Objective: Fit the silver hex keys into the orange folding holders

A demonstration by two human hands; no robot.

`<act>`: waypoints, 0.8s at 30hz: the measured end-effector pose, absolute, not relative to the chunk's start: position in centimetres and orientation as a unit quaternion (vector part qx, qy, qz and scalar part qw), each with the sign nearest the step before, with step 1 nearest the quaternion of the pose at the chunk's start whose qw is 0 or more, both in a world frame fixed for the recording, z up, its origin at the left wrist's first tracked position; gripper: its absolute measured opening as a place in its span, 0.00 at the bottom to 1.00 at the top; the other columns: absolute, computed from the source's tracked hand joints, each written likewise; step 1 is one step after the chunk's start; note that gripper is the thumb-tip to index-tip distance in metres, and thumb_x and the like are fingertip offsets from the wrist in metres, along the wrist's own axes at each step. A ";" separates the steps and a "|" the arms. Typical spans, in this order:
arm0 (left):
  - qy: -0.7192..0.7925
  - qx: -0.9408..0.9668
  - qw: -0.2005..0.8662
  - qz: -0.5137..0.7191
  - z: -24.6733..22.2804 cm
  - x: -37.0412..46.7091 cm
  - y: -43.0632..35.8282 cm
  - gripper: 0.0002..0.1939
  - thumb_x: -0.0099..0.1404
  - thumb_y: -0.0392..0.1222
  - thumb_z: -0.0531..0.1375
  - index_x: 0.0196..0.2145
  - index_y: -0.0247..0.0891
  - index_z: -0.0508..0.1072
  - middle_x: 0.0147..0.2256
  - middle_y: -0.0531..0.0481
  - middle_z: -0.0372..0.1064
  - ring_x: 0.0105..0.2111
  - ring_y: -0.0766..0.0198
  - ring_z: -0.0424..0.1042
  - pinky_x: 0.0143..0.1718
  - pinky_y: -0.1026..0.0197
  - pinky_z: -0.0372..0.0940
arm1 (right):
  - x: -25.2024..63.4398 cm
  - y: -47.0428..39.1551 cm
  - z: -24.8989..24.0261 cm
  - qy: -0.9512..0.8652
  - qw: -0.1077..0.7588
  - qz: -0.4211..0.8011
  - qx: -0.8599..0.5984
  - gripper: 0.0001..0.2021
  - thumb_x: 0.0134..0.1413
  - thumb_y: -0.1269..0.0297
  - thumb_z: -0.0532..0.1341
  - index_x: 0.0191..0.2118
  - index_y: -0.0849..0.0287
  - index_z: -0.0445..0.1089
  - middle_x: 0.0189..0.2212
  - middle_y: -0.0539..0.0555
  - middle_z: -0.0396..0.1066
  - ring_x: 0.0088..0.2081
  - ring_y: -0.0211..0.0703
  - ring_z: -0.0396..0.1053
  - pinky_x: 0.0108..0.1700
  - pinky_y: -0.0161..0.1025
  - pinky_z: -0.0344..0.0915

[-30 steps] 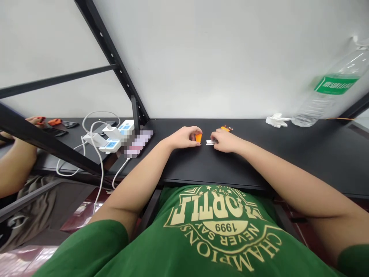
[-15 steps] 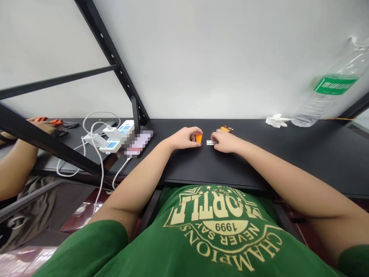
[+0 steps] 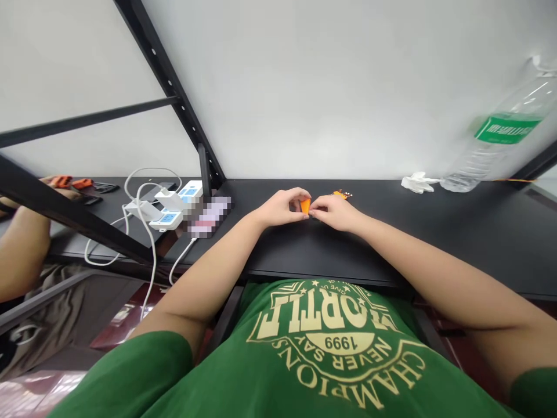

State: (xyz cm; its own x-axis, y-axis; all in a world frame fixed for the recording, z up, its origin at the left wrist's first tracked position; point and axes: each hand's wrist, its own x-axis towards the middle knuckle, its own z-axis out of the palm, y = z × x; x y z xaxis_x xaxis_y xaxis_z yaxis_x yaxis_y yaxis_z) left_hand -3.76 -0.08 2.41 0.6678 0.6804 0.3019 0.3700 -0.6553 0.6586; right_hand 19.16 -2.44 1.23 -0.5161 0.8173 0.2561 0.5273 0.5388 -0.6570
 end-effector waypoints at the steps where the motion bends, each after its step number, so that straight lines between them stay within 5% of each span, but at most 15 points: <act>1: 0.303 0.868 0.278 0.277 2.3 -3.7 -0.1 0.24 0.60 0.46 0.69 0.52 0.38 0.72 0.43 0.47 0.78 0.40 0.62 0.77 0.45 0.58 0.71 | 19.1 -2.5 1.4 -0.813 0.282 0.286 -0.421 0.09 0.60 0.63 0.60 0.34 0.58 0.77 0.32 0.51 0.77 0.33 0.41 0.70 0.37 0.38 0.62; 19: 0.376 0.892 0.141 0.209 2.6 -4.1 0.2 0.28 0.61 0.44 0.67 0.58 0.41 0.68 0.40 0.50 0.77 0.36 0.62 0.76 0.40 0.60 0.68 | 20.1 -2.2 2.7 -0.677 0.281 0.424 -0.532 0.02 0.45 0.70 0.62 0.25 0.58 0.69 0.15 0.46 0.63 0.19 0.34 0.61 0.23 0.33 0.55; 24: 0.398 0.885 0.141 0.197 2.7 -4.7 0.6 0.27 0.60 0.44 0.67 0.56 0.41 0.70 0.34 0.53 0.76 0.34 0.61 0.76 0.40 0.59 0.68 | 21.7 -1.1 2.9 -0.690 0.160 0.484 -0.514 0.04 0.44 0.68 0.66 0.24 0.59 0.70 0.21 0.50 0.70 0.19 0.35 0.63 0.20 0.34 0.53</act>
